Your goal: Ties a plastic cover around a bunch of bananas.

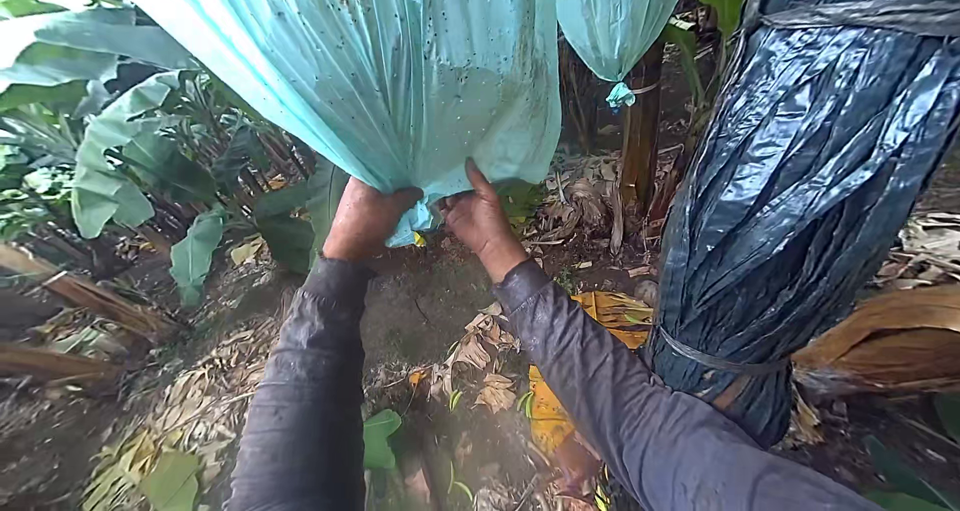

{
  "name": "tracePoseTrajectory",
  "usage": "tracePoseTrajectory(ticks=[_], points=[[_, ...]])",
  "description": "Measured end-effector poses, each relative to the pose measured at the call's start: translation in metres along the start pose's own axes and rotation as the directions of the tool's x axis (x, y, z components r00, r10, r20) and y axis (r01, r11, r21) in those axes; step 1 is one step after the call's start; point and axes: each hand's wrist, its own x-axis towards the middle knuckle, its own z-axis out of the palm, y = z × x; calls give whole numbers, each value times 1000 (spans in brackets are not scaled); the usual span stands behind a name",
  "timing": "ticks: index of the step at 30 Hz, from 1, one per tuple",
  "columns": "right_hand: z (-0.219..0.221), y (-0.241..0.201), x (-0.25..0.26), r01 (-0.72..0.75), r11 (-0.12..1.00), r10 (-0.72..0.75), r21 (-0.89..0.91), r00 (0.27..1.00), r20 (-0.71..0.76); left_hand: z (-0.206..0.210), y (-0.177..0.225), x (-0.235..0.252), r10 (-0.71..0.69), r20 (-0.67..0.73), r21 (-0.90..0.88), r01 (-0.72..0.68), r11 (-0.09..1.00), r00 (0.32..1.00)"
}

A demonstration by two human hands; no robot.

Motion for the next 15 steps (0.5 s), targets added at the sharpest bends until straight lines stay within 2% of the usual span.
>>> tracePoseTrajectory(ticks=[1, 3, 5, 7, 9, 11, 15], points=[[4, 2, 1, 43, 999, -44, -11, 996, -78, -3, 0, -1, 7, 13, -31, -6, 999, 1000], [10, 19, -6, 109, 981, -133, -163, 980, -147, 0, 5, 1, 46, 45, -132, -40, 990, 998], [14, 44, -19, 170, 930, -217, -326, 969, -114, 12, 12, 10, 83, 72, -229, -65, 971, 994], [17, 54, -25, 196, 908, -236, -369, 970, -64, 24, 16, 19, 2, 38, -255, 8, 967, 999], [9, 42, -23, 129, 951, -125, -281, 992, 32, 29, 14, 25, -53, -5, -236, 50, 971, 999], [3, 20, -17, -9, 991, 17, -131, 998, 66, 29, 15, 24, -48, -12, -192, 45, 980, 999], [5, -7, 2, -112, 991, 119, 68, 985, -122, 21, 26, 13, -59, 36, -170, 65, 983, 998]])
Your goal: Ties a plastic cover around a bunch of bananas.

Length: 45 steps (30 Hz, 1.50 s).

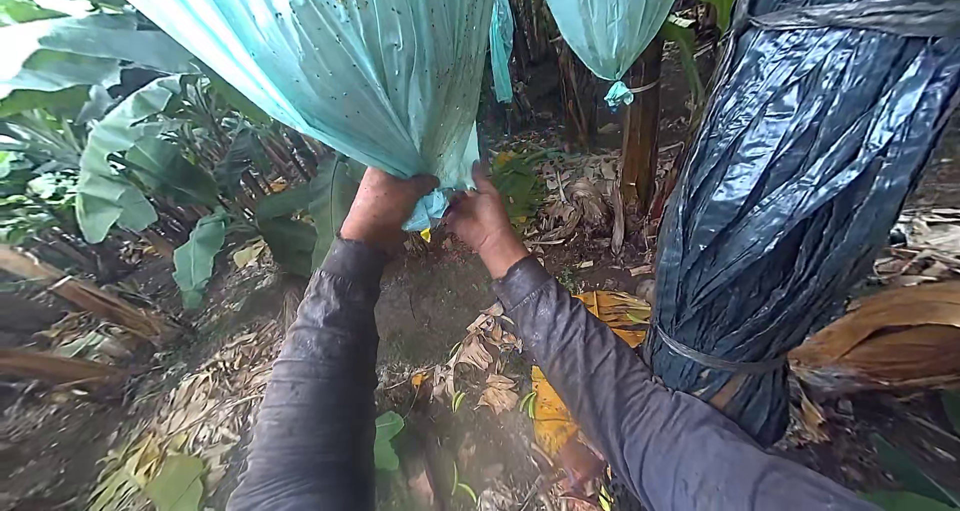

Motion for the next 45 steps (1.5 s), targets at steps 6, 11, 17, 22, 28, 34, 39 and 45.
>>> tracePoseTrajectory(ticks=[6, 11, 17, 22, 28, 34, 39, 45], points=[[9, 41, -24, -79, 977, 69, -198, 996, -56, 3, -7, 12, 61, 34, -101, -57, 993, 998], [18, 37, -45, -190, 905, 159, -380, 981, -113, -3, -1, 10, 11, 55, -30, -9, 1000, 998], [12, 5, -77, 312, 487, -610, -816, 790, -61, -13, -9, -5, -51, 93, -265, 74, 961, 994], [52, -42, -61, 184, 102, -376, -978, 917, 133, -4, -14, -14, -19, 121, -315, 57, 947, 992], [98, -15, -32, 207, 32, -2, -978, 978, 207, 16, -9, -27, 31, 174, -231, 11, 973, 984], [91, -25, -43, 304, -232, -217, -924, 910, 354, -31, -50, -28, -23, 338, -370, 155, 916, 941], [97, -39, -56, 125, -183, -3, -975, 992, 128, -42, -66, -20, -225, 64, -685, 206, 699, 972], [105, -39, -66, 126, -158, 129, -979, 986, 106, -10, -9, -24, 28, -4, -683, -23, 730, 1000]])
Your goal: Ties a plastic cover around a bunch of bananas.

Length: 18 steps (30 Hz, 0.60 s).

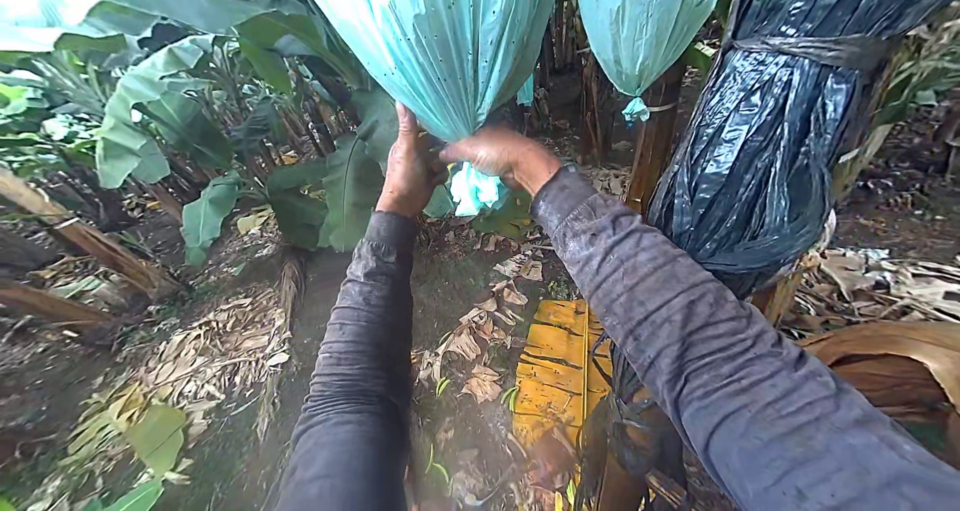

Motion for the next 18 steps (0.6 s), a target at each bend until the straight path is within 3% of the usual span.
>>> tracePoseTrajectory(ticks=[4, 8, 13, 18], points=[[-6, -10, -9, 0, 976, -5, -218, 1000, -21, -4, 12, -9, -1, 50, 62, -2, 998, 999], [-10, -5, -9, -7, 949, -18, -315, 997, -76, -60, 31, -39, -33, 149, 217, 0, 976, 988], [6, 7, 2, 52, 999, -52, 4, 995, -87, -69, 31, -58, -131, -70, 136, 140, 981, 989], [9, -4, -7, 129, 990, -129, 65, 992, 2, -26, 23, -36, -147, -27, 98, 149, 984, 989]])
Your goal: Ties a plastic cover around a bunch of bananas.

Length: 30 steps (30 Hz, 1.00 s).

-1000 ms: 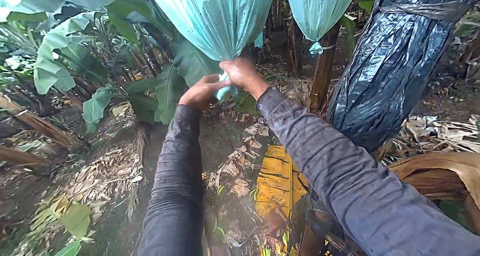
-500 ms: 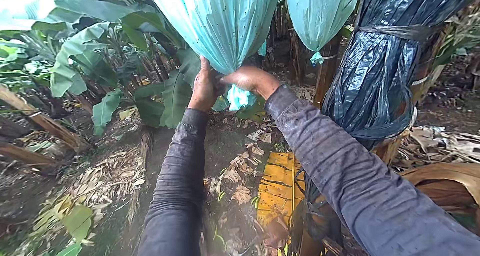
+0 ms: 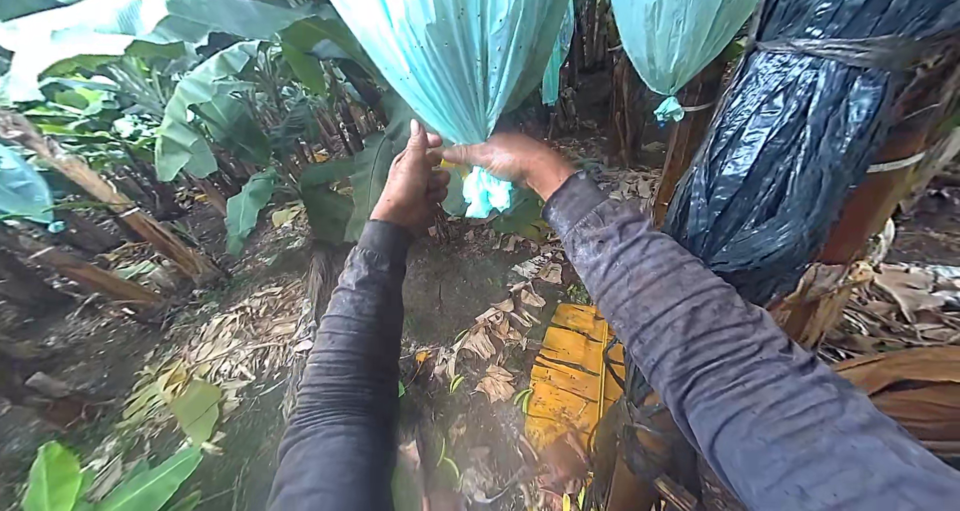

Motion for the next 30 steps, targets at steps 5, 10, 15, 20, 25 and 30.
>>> tracePoseTrajectory(ticks=[5, 10, 15, 20, 25, 30], points=[[-5, -3, -5, -30, 969, 11, -244, 997, -80, 28, 2, 7, 25, 22, -17, -24, 1000, 999], [-7, 20, 5, 24, 1000, -22, 14, 988, -153, 34, 9, -4, 44, 45, 128, -50, 990, 998], [-14, 12, 1, -49, 987, 30, -154, 992, -121, -27, 23, -35, -20, 138, 604, -68, 794, 990], [-9, 9, -5, -64, 990, 48, -128, 991, -126, -156, 14, -95, -72, 17, 587, 48, 808, 997], [-6, 5, -7, -106, 989, 89, -102, 983, -161, -237, 7, -143, -105, -295, 370, 215, 904, 950], [5, 22, 1, 2, 998, -17, -59, 968, -250, -220, 22, -114, 6, -583, 778, 556, 292, 813]])
